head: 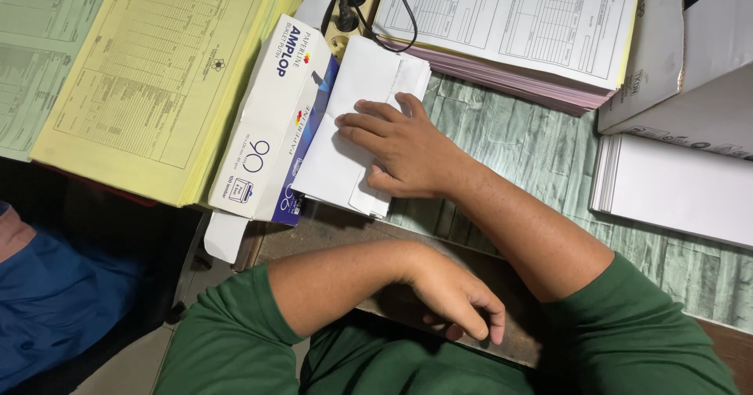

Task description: Folding paper documents and inserting them into envelopes at a desk

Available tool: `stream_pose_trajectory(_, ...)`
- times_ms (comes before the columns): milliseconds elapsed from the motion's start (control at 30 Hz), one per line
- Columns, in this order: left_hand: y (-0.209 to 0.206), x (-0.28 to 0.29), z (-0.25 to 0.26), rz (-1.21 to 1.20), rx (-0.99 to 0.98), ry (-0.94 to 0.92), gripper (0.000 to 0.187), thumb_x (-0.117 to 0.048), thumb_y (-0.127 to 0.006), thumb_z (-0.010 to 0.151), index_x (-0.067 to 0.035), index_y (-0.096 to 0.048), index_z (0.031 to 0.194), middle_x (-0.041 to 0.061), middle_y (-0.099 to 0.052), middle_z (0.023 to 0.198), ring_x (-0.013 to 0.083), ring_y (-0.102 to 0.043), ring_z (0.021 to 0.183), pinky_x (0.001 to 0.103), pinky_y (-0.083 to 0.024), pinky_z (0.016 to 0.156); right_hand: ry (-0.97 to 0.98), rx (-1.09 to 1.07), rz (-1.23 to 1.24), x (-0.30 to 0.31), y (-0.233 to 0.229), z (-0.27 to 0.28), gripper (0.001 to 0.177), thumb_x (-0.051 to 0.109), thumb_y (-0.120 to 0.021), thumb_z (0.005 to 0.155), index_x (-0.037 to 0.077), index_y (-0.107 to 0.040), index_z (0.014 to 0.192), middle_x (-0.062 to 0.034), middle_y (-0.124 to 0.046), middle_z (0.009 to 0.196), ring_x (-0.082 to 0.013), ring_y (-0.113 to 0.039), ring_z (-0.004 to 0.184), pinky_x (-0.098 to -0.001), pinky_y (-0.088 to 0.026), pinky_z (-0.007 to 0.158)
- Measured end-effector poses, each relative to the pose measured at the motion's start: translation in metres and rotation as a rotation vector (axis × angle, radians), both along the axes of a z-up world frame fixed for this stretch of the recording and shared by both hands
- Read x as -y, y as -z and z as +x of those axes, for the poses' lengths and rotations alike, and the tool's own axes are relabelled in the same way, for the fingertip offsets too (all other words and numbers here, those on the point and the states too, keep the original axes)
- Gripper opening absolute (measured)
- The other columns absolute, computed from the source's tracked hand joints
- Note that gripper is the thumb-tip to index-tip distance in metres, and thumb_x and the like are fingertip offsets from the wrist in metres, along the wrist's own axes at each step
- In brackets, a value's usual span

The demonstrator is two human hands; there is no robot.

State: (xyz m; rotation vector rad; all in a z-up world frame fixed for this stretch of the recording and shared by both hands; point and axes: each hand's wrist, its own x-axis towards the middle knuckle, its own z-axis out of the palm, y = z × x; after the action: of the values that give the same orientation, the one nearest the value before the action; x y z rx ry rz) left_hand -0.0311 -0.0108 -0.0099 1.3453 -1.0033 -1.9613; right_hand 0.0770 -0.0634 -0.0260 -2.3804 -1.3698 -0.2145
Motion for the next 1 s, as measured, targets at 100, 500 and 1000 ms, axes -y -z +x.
stream_pose_trajectory(100, 0.006, 0.000, -0.002, -0.025, -0.022, -0.018, 0.045, -0.025, -0.052, 0.087, -0.008, -0.059, 0.128, 0.011, -0.063, 0.081, 0.0194, -0.055, 0.058, 0.029, -0.047, 0.049, 0.015, 0.021, 0.069, 0.000, -0.013, 0.003, 0.054, 0.036, -0.044, 0.093, 0.010, -0.055, 0.139, -0.0120, -0.057, 0.140, -0.0302, -0.053, 0.128, -0.0575, -0.036, 0.099)
stream_pose_trajectory(500, 0.013, 0.000, -0.004, -0.020, -0.077, -0.044, 0.048, -0.026, -0.054, 0.086, -0.007, -0.057, 0.129, 0.014, -0.060, 0.080, 0.0205, -0.053, 0.056, 0.031, -0.046, 0.050, 0.218, -0.032, -0.017, -0.003, 0.002, 0.012, 0.078, 0.072, -0.034, 0.100, 0.018, -0.046, 0.155, -0.0153, -0.036, 0.164, -0.0414, -0.032, 0.151, -0.0727, -0.023, 0.112)
stream_pose_trajectory(1000, -0.015, -0.004, 0.002, 0.019, 0.033, -0.013, 0.053, -0.026, -0.051, 0.084, -0.010, -0.057, 0.134, 0.012, -0.064, 0.083, 0.0198, -0.056, 0.058, 0.030, -0.048, 0.054, 0.198, 0.192, 0.140, -0.001, -0.010, 0.004, 0.049, 0.047, -0.060, 0.104, 0.014, -0.061, 0.139, -0.0155, -0.061, 0.145, -0.0360, -0.053, 0.136, -0.0678, -0.035, 0.111)
